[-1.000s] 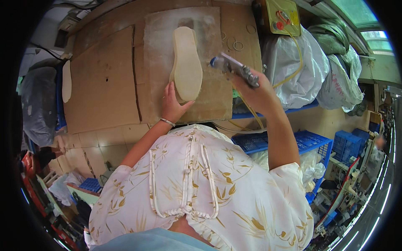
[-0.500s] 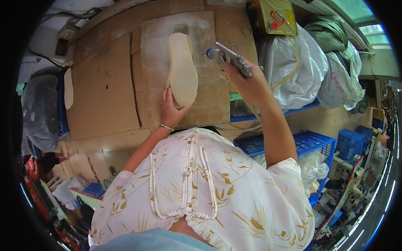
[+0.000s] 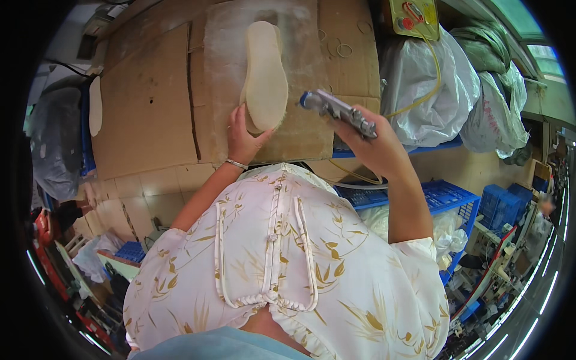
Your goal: Spraying adhesive onto shoe insoles using a spray gun.
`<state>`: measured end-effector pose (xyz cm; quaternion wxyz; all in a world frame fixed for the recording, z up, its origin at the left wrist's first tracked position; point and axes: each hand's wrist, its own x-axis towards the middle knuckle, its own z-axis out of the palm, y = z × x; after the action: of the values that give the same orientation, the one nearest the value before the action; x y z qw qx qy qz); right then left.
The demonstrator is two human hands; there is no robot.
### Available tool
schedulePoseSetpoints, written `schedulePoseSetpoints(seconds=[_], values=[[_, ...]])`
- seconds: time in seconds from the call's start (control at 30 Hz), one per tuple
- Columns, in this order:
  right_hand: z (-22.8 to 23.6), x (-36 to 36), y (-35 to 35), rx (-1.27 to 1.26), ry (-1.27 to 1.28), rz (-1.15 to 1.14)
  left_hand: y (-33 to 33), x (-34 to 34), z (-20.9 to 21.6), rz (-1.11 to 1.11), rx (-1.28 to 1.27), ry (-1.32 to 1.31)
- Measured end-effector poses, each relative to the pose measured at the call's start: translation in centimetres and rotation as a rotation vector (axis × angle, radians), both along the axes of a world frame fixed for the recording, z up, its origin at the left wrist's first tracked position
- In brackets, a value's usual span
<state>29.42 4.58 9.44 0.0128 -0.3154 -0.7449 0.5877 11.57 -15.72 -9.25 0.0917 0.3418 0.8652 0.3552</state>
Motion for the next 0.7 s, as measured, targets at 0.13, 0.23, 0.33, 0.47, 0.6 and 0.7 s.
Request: schedulePoseSetpoints(seconds=[0.13, 0.23, 0.33, 0.47, 0.6, 0.7], values=[[0.9, -1.0, 0.1, 0.08, 0.009, -0.039, 0.2, 0.1, -0.2, -0.013, -0.025, -0.011], [1.4, -0.4, -0.5, 0.066, -0.056, 0.005, 0.3, 0.2, -0.3, -0.007, -0.009, 0.018], [0.8, 1.1, -0.8, 0.101, -0.114, 0.055, 0.3, 0.4, 0.1, -0.011, 0.012, 0.026], [0.7, 1.4, -0.8, 0.067, -0.025, 0.051, 0.3, 0.2, -0.1, -0.02, 0.068, 0.047], [0.9, 0.0, -0.6, 0.113, -0.059, -0.046, 0.4, 0.3, 0.0, -0.02, 0.062, -0.001], [1.0, 0.2, -0.5, 0.125, -0.053, -0.072, 0.4, 0.4, 0.0, -0.01, 0.053, 0.01]])
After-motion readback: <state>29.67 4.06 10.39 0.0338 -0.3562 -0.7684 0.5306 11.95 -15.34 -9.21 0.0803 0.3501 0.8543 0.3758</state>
